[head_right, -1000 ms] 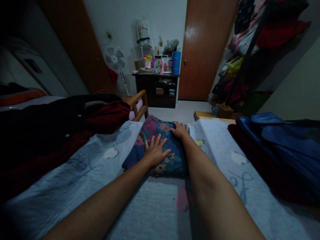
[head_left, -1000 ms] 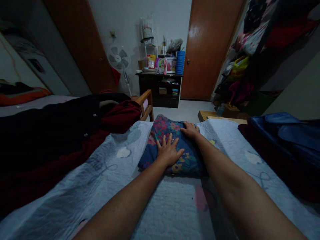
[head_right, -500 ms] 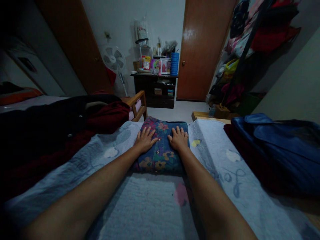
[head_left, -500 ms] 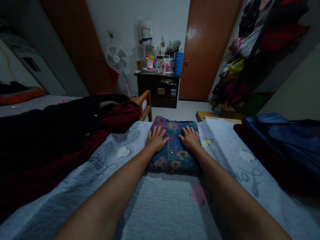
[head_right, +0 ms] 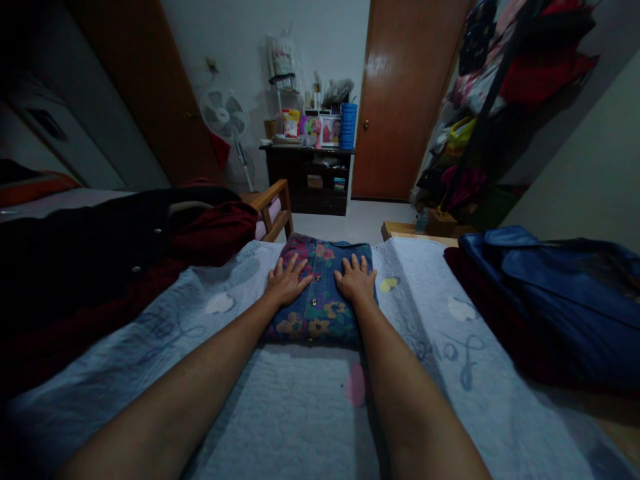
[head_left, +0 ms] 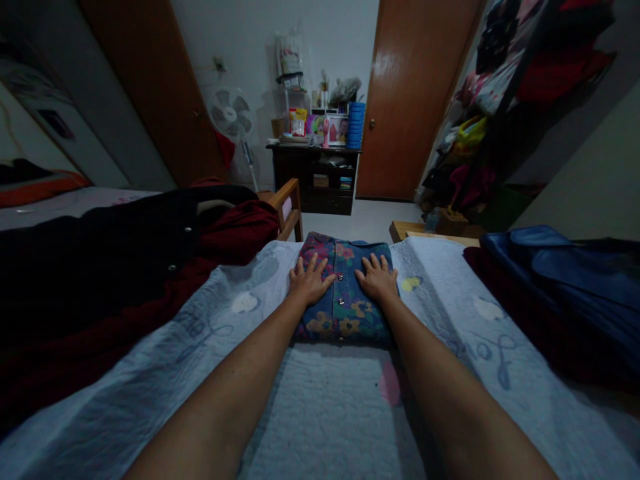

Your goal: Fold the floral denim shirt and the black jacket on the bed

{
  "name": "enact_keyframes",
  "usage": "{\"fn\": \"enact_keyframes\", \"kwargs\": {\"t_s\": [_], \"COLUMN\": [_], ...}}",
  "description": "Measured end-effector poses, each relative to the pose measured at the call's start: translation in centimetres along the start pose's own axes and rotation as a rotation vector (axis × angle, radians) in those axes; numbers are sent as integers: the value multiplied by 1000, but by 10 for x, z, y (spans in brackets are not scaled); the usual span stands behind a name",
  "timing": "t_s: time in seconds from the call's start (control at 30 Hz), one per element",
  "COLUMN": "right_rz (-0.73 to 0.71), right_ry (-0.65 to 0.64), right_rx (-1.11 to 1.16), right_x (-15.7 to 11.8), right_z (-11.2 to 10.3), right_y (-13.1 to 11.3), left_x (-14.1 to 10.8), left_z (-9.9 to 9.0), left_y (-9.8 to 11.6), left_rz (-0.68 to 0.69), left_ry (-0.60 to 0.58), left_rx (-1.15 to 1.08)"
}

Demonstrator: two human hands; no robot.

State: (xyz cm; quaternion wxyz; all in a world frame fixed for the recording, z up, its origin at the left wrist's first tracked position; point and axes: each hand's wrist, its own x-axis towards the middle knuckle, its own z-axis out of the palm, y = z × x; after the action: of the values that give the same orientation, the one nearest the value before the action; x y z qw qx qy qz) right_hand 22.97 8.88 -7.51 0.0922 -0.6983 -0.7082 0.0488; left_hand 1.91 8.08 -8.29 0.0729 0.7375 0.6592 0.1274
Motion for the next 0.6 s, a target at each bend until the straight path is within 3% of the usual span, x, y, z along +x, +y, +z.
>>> {"fn": "enact_keyframes", "kwargs": {"t_s": [0.23, 0.33, 0.43, 0.5, 0.6], "right_rz": [-9, 61, 233, 317, 409], "right_ry": [-43, 61, 136, 80, -51], "right_rx": [179, 252, 260, 293, 424], "right_x": [10, 11, 4, -2, -6], "right_z": [-14, -24, -33, -38, -45], "right_y": [15, 35, 51, 56, 53], "left_x": [3, 7, 13, 15, 14], "left_z": [-9, -20, -33, -39, -45], "left_y": [-2, -12, -25, -32, -33], "left_rz": [-34, -167, -382, -484, -532], "left_ry": [-18, 43, -17, -88, -165], "left_rx": [-80, -183, -444, -606, -716]}}
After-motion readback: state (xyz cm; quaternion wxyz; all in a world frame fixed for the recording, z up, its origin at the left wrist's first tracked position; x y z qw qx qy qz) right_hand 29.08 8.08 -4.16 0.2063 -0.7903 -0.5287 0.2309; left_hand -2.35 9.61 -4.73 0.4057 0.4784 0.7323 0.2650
